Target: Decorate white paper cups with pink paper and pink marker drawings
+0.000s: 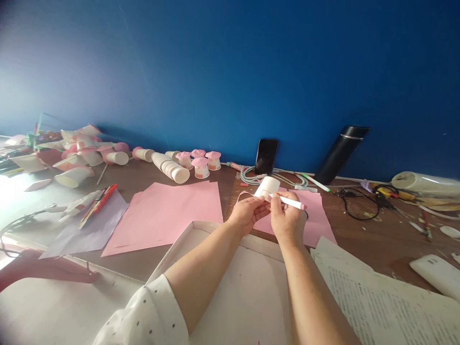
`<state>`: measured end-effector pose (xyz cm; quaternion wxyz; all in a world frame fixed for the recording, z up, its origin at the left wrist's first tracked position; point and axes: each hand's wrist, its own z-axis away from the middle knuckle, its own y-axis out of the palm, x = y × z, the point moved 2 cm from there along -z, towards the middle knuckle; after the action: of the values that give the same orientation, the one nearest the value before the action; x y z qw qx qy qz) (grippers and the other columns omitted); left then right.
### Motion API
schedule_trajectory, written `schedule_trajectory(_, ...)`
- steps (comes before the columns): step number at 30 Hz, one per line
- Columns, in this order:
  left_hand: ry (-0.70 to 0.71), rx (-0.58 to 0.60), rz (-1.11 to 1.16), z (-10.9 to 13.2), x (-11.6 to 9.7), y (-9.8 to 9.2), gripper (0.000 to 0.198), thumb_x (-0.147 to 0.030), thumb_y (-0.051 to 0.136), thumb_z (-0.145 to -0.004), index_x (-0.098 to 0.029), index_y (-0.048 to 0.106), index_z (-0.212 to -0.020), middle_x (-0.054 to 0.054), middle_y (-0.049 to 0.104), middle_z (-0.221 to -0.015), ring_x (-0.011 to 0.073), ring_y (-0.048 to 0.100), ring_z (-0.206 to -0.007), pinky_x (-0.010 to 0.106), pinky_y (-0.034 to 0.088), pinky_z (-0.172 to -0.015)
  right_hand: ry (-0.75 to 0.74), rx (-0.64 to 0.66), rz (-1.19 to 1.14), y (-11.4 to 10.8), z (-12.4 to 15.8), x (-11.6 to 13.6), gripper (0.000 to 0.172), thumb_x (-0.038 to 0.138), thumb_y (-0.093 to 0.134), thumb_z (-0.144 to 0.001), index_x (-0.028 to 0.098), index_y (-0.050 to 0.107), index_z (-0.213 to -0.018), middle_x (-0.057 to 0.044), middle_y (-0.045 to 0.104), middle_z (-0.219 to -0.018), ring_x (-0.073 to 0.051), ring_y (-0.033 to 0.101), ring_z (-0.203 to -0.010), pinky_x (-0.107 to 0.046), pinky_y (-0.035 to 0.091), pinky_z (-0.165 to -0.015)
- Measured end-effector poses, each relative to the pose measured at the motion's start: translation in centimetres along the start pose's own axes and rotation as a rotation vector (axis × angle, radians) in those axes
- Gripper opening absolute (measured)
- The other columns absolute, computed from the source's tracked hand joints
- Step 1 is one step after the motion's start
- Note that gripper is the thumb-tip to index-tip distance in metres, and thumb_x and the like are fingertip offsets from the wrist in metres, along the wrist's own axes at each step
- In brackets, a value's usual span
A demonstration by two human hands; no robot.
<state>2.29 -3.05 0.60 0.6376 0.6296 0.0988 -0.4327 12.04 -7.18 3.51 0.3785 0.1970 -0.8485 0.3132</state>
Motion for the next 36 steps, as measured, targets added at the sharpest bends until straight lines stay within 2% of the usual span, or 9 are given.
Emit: schedule_trajectory(36, 0.027, -0.026, 0.026, -0.06, 0.03, -0.08, 0.013, -0.017, 0.061, -0.083, -0.006, 0.066, -0.085, 0.012, 0.069, -0.079, 0.0153, 0.067, -0.074, 0.033, 0.052, -0.087, -0.053, 0.038, 0.089, 0.14, 0.13, -0.02, 0.025, 0.041, 0.053, -0.077, 0.018, 0.062, -0.077, -0.006, 0.065, -0.064, -0.018, 0.058, -0.056, -0.027, 0.041, -0.054)
